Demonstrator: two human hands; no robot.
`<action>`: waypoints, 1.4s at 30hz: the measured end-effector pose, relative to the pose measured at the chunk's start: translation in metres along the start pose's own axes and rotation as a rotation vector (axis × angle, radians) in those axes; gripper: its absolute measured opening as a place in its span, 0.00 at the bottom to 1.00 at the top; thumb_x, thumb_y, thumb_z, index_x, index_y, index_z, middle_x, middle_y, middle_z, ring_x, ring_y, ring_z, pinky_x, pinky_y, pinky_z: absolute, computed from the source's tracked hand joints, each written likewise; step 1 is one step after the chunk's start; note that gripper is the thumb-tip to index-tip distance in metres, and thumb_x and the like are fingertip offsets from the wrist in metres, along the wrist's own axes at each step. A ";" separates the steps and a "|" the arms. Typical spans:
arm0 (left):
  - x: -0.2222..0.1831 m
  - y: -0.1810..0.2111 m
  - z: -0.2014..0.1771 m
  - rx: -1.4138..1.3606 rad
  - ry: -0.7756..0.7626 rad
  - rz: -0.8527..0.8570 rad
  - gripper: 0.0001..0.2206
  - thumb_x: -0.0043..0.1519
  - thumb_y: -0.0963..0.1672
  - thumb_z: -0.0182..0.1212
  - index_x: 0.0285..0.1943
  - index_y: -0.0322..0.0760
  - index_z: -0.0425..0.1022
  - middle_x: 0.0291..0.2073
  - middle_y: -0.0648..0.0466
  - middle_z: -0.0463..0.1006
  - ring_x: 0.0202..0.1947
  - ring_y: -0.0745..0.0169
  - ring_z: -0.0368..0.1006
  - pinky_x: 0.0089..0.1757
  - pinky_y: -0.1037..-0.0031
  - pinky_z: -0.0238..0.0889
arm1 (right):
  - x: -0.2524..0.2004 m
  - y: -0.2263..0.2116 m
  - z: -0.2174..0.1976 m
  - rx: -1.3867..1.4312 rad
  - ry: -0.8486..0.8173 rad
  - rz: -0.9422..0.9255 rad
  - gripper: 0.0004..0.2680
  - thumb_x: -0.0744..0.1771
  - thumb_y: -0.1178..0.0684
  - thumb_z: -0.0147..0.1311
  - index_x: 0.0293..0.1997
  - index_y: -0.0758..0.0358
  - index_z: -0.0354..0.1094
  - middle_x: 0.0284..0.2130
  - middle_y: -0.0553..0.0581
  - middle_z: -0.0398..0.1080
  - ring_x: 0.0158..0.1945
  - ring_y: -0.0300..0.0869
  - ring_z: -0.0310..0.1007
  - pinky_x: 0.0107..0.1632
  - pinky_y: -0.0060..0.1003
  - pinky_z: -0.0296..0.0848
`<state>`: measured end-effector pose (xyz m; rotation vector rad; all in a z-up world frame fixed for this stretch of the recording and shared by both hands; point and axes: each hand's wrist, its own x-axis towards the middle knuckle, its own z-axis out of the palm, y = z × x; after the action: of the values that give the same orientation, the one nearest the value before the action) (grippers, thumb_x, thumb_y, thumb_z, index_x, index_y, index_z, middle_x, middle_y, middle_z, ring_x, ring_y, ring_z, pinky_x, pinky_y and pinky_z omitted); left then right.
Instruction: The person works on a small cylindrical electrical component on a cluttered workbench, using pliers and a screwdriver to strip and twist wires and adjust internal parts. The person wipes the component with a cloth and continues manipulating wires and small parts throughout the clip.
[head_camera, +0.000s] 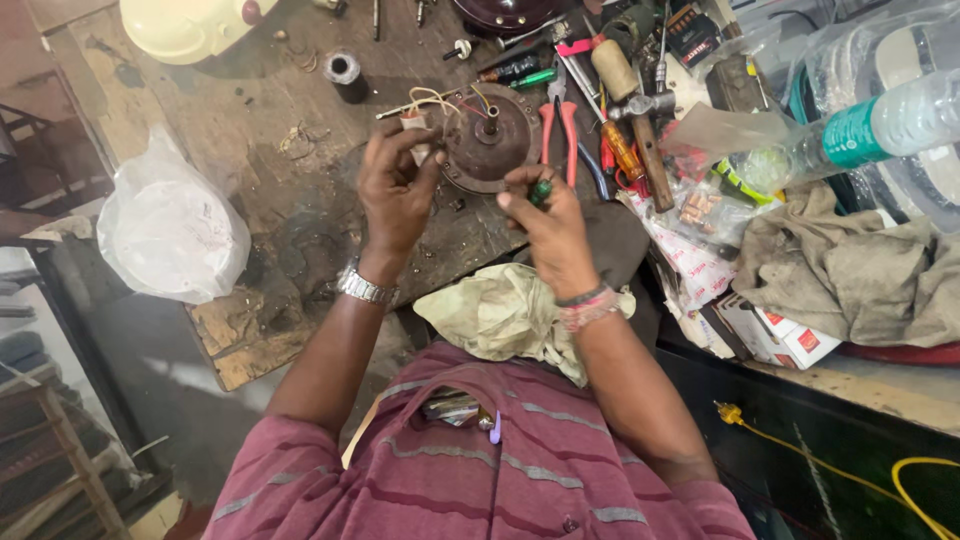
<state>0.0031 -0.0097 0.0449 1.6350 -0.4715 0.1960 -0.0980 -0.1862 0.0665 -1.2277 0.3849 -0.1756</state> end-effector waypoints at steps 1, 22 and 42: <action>-0.003 0.001 0.004 0.006 0.000 0.012 0.12 0.65 0.35 0.70 0.56 0.36 0.78 0.52 0.55 0.70 0.32 0.80 0.62 0.30 0.84 0.61 | 0.001 0.003 0.004 0.035 0.031 -0.012 0.08 0.67 0.60 0.64 0.48 0.66 0.69 0.32 0.46 0.71 0.32 0.31 0.68 0.33 0.25 0.67; -0.010 0.012 0.015 0.083 -0.007 0.132 0.13 0.63 0.36 0.72 0.54 0.36 0.79 0.52 0.53 0.75 0.32 0.76 0.67 0.32 0.80 0.64 | 0.019 0.016 0.016 0.197 0.025 0.184 0.02 0.67 0.59 0.59 0.39 0.64 0.75 0.20 0.42 0.64 0.17 0.27 0.52 0.21 0.25 0.49; 0.012 -0.030 -0.027 -0.854 -0.023 -0.805 0.13 0.64 0.38 0.61 0.57 0.27 0.72 0.43 0.46 0.82 0.40 0.50 0.83 0.40 0.64 0.81 | 0.032 0.100 -0.012 -0.283 0.032 0.015 0.07 0.69 0.54 0.59 0.48 0.64 0.77 0.27 0.48 0.74 0.27 0.29 0.67 0.29 0.26 0.64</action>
<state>0.0304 0.0165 0.0264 0.8716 0.1228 -0.5622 -0.0808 -0.1737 -0.0373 -1.5018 0.4580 -0.1307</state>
